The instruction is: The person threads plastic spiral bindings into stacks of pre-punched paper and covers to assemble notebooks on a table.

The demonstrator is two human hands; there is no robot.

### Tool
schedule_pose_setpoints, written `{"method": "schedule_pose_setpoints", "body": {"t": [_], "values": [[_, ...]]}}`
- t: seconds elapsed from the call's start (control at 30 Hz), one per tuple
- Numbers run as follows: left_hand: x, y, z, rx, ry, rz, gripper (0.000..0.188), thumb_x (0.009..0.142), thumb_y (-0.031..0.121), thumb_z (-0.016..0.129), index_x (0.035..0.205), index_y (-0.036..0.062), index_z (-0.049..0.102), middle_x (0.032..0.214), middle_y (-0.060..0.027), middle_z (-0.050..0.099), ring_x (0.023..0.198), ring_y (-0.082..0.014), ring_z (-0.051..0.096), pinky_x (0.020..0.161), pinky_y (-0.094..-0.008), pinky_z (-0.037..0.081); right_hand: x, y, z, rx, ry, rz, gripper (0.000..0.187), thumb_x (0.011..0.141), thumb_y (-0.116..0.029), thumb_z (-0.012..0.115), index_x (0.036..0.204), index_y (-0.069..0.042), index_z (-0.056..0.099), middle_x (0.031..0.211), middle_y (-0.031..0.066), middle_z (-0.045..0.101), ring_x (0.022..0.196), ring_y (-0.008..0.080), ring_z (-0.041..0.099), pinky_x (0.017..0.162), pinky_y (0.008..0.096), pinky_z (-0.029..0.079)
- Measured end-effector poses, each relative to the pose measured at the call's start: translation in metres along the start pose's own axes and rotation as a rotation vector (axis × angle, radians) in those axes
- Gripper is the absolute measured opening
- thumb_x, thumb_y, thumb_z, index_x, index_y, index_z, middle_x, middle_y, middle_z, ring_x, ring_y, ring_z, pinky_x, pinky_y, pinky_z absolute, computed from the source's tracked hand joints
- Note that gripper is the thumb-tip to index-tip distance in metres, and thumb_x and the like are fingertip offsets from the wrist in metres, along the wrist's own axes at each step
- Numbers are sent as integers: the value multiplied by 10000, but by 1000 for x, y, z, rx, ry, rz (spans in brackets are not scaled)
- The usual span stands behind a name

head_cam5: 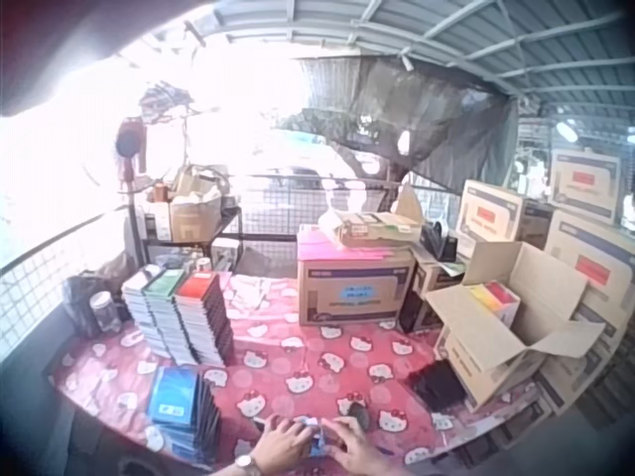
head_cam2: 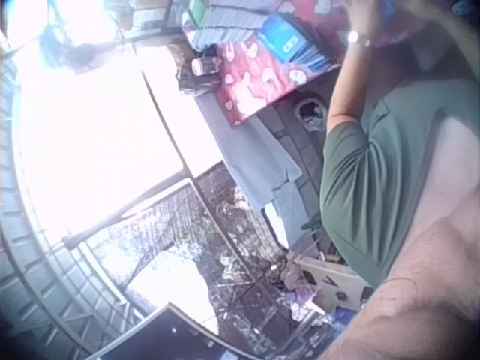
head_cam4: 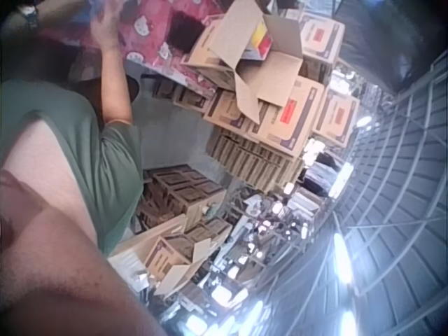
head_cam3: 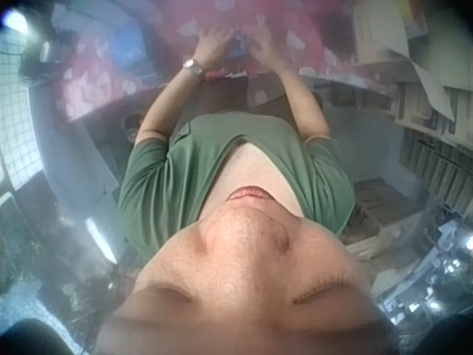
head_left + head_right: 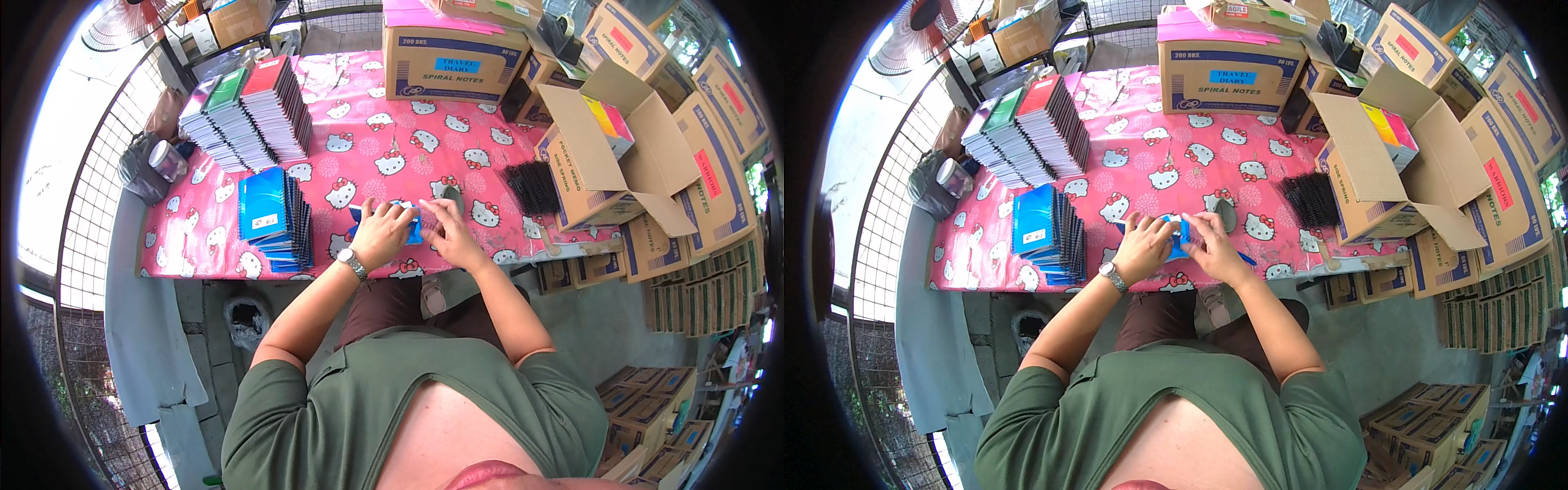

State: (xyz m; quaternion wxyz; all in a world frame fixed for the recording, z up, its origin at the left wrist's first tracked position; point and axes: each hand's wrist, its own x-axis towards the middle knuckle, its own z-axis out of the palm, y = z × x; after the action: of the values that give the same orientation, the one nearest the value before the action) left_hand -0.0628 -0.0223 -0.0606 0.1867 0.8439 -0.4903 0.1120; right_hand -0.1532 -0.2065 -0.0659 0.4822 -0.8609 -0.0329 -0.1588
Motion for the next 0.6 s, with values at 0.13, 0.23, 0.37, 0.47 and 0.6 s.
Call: {"method": "schedule_pose_setpoints", "body": {"t": [0.13, 0.23, 0.37, 0.47, 0.6], "values": [[0, -1, -1, 9, -58, -10, 315, 870, 217, 627, 1175, 160, 571, 1018, -36, 621, 1056, -256, 571, 1086, -609, 275, 8, -31, -12, -102, -127, 74, 361, 914, -129, 651, 1250, -76, 531, 928, 157, 651, 828, 317, 662, 746, 401, 523], [-1, -2, -1, -8, -62, -11, 260, 887, 248, 631, 1119, 140, 584, 1028, -44, 633, 1046, -254, 580, 1106, -607, 253, 14, -23, -13, -160, -148, -35, 311, 923, -133, 624, 1214, -81, 527, 982, 162, 653, 850, 353, 661, 740, 399, 526], [3, -3, -1, -95, -114, 23, 210, 919, 267, 599, 1068, 121, 573, 1009, -70, 645, 1100, -275, 584, 1123, -618, 230, 51, 77, -36, 27, -229, 238, 368, 802, -67, 651, 1154, -103, 553, 1301, 178, 554, 1141, 354, 587, 944, 424, 486], [0, -14, 6, -115, -115, 46, 237, 927, 280, 612, 1096, 114, 598, 1120, -63, 643, 1215, -278, 535, 1154, -607, 165, 44, 139, -42, -758, -358, 39, 428, 732, -123, 707, 1140, -111, 578, 1475, 179, 424, 1287, 354, 494, 1040, 440, 437], [-14, -7, -2, 12, 56, -177, 317, 865, 349, 684, 1067, 118, 608, 1250, -58, 556, 1305, -333, 420, 1112, -620, 209, 57, 101, -44, -338, -422, 153, 451, 700, -177, 743, 1139, -132, 650, 1476, 177, 420, 1291, 328, 478, 1102, 440, 365]]}}
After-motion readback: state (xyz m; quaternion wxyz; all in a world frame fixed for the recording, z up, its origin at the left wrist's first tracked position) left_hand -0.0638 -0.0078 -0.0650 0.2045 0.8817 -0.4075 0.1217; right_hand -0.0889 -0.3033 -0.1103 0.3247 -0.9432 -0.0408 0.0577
